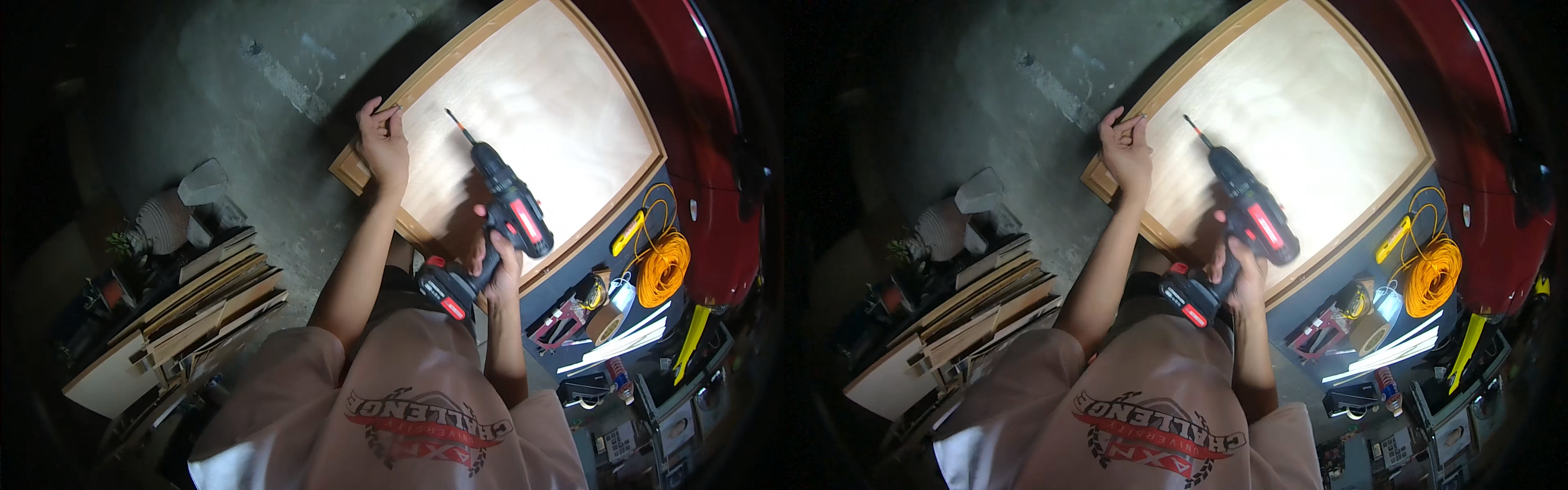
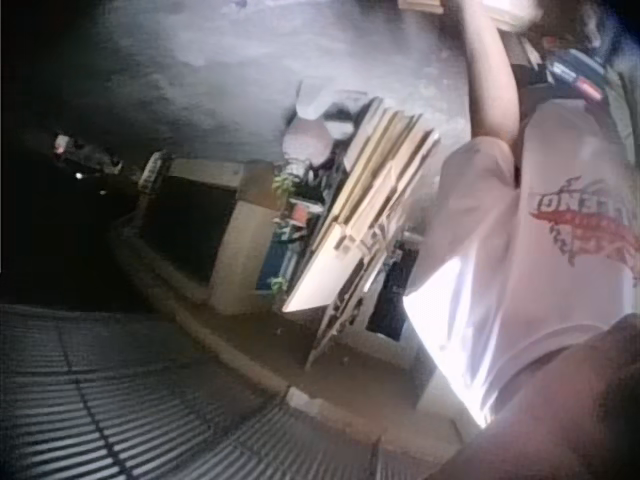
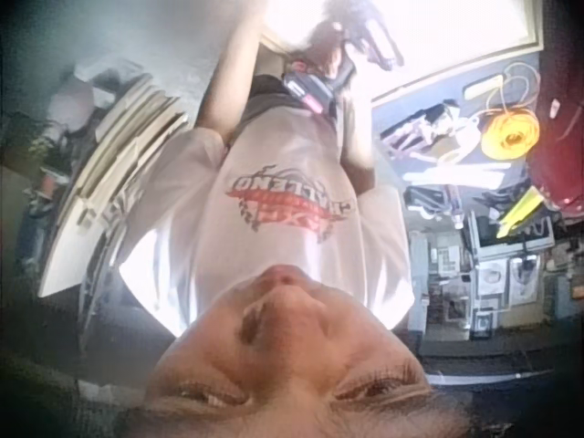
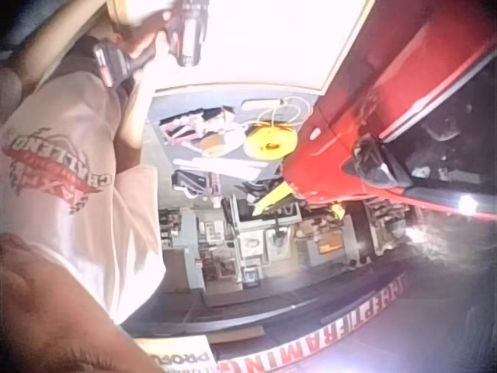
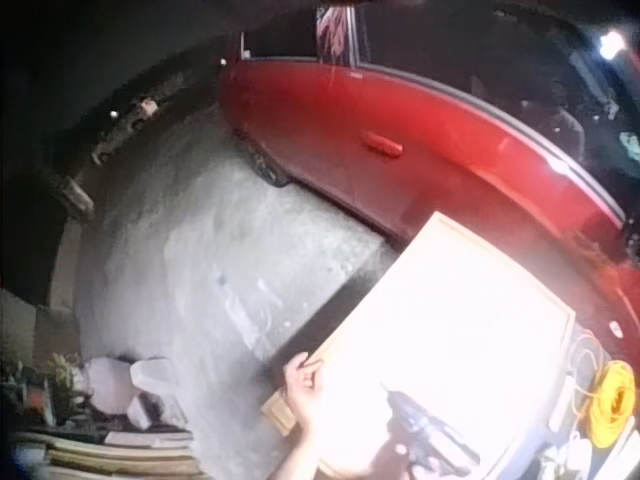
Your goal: The person measures and marks a wooden frame, then uses a cordless drill to drive screws into the frame. They then uncoil a yellow rope and tie it to the frame, securing it in place.
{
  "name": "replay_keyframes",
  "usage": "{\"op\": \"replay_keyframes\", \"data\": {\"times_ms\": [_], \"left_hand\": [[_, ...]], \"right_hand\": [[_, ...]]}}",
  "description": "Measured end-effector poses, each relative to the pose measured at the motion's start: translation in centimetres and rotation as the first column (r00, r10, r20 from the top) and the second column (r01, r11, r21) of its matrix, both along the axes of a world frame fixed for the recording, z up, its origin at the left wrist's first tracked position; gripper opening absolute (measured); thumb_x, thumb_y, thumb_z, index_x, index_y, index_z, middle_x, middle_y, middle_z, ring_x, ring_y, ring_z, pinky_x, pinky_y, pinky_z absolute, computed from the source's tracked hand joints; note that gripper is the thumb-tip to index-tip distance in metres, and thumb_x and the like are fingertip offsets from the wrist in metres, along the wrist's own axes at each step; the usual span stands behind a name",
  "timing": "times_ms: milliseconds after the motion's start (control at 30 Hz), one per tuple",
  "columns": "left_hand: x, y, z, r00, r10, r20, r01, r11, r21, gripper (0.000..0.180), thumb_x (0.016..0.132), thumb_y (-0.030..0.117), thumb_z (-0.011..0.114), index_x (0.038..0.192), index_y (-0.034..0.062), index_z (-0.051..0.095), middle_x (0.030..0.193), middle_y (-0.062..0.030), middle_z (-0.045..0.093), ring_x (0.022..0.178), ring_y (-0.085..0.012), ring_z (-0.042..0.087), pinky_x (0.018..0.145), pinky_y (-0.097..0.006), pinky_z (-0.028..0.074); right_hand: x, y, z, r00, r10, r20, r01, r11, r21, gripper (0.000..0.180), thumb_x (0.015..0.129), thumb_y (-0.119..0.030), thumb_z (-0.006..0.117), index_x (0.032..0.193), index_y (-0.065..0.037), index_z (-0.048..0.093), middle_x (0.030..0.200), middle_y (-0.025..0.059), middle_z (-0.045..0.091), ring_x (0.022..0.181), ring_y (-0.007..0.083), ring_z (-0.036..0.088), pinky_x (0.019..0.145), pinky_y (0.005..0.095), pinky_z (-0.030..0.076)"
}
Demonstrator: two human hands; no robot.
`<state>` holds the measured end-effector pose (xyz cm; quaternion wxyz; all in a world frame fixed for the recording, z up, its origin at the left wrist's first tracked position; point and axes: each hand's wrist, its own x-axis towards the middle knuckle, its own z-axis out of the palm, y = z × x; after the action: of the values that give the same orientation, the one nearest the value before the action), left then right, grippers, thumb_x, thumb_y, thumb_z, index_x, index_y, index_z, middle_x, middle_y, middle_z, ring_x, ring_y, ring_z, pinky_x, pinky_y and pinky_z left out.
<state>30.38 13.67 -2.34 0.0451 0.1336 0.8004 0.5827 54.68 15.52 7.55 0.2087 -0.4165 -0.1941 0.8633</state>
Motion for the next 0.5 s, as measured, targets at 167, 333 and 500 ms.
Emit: {"op": "replay_keyframes", "data": {"times_ms": [167, 333, 500], "left_hand": [[0.2, -0.1, -1.1, 0.996, 0.066, 0.068, -0.071, 0.994, 0.082, 0.025, 0.094, 0.002, 0.071, 0.113, 0.0014, 0.054, 0.099, -0.0104, 0.075, 0.064, -0.0068, 0.063, 0.046, -0.021, 0.05], [0.9, -0.1, -1.5, 0.987, 0.076, 0.142, -0.1, 0.98, 0.17, 0.022, 0.094, 0.003, 0.072, 0.101, 0.0034, 0.051, 0.101, -0.0133, 0.075, 0.064, -0.0055, 0.062, 0.046, -0.02, 0.049], [0.9, -0.1, -2.0, 0.99, 0.089, 0.113, -0.102, 0.988, 0.119, 0.026, 0.093, 0.005, 0.074, 0.096, 0.0058, 0.048, 0.101, -0.0134, 0.075, 0.065, -0.0053, 0.062, 0.045, -0.02, 0.048]], "right_hand": [[-3.7, -0.3, -2.8, 0.996, 0.083, -0.043, -0.086, 0.994, -0.069, 0.039, 0.098, -0.023, 0.058, 0.125, 0.005, 0.056, 0.062, 0.0059, 0.052, 0.04, 0.0143, 0.046, 0.039, 0.0287, 0.041], [-4.0, -0.4, -4.7, 0.996, 0.083, -0.037, -0.088, 0.986, -0.141, 0.037, 0.098, -0.024, 0.058, 0.122, 0.004, 0.058, 0.062, 0.0055, 0.051, 0.039, 0.0142, 0.045, 0.038, 0.0287, 0.04], [-4.0, -0.7, -5.2, 0.995, 0.079, -0.055, -0.087, 0.982, -0.166, 0.035, 0.098, -0.024, 0.057, 0.12, 0.004, 0.058, 0.061, 0.0051, 0.049, 0.038, 0.0145, 0.045, 0.038, 0.0283, 0.041]]}}
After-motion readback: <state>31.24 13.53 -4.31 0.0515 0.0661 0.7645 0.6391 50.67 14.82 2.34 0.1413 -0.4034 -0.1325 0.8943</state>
